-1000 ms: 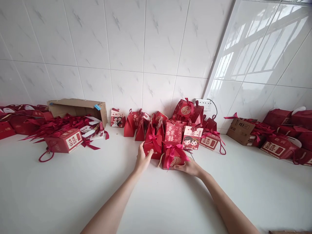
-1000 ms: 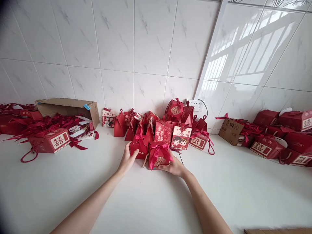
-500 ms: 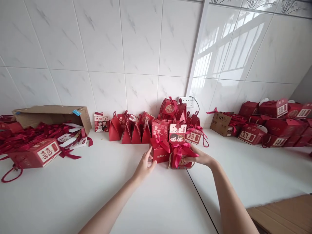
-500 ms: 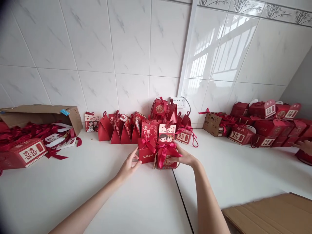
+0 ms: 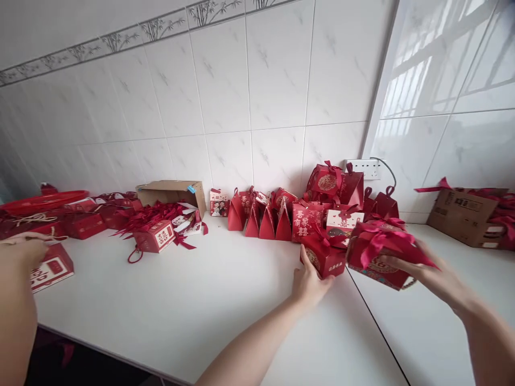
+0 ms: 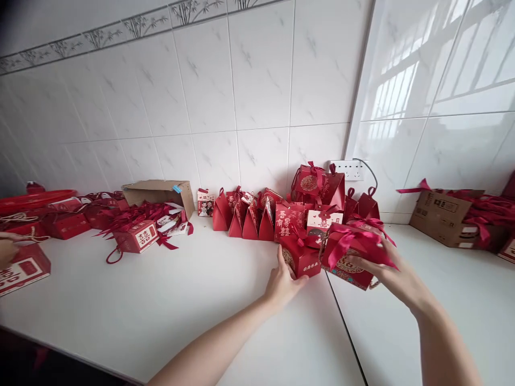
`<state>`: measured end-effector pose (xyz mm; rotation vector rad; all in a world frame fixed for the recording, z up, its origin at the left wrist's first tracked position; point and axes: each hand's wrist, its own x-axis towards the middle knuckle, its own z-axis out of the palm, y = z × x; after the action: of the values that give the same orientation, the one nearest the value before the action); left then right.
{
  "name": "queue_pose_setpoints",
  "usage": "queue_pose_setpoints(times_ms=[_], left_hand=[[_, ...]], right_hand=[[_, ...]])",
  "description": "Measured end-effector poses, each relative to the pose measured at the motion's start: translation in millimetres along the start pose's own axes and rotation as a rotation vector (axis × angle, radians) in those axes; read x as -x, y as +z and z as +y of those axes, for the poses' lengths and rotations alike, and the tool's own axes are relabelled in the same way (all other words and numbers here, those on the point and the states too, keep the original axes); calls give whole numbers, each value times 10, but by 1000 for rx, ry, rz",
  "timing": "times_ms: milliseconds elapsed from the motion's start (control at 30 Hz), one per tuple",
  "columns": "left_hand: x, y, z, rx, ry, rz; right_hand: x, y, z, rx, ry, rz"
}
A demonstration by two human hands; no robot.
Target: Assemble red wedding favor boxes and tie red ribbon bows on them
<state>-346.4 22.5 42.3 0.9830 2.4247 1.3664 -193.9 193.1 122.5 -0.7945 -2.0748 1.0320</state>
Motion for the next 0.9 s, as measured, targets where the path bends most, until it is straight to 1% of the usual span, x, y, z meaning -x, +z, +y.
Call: queue_pose_setpoints(times_ms=[67,133,200,300,400,467,533,600,633,667,700,733,800,833,900], left_hand=[[-17,-36,33,-4,-5,1],[-52,-122,57,-54,48,35],[-126,-206,55,-161,124,90],[-275,-249,10,-238,170,94],[-356,-214,-48,-183,199,94],[-346,-191,-80,-131,220,108],[-295,-182,-97,-81,281,165],[-225,-180,-83,-41,324,282],[-190,-177,-60,-29,309,360],[-157,-169,-27,-22,260,436],[-128,-153,15,-19,174,492],[-103,-129,62,-17,69,524],[-68,-51,160,-11,-114,513],[-56,0,204,-7,-166,489],[-43,117,275,2,-191,444]], right_hand=[[34,-25,-104,-55,95,45],[73,-28,-197,-134,79,116],[85,-4,-246,-237,57,152],[56,61,-237,-343,4,205],[25,128,-198,-362,-61,270],[18,162,-175,-346,-108,316],[14,186,-153,-305,-148,350],[8,200,-131,-238,-180,376],[4,206,-123,-205,-194,390],[-1,212,-117,-179,-208,402],[-6,220,-115,-163,-219,413],[-10,229,-116,-161,-225,420],[-15,257,-131,-194,-220,424],[-16,277,-141,-220,-212,419],[-16,326,-159,-259,-201,399]])
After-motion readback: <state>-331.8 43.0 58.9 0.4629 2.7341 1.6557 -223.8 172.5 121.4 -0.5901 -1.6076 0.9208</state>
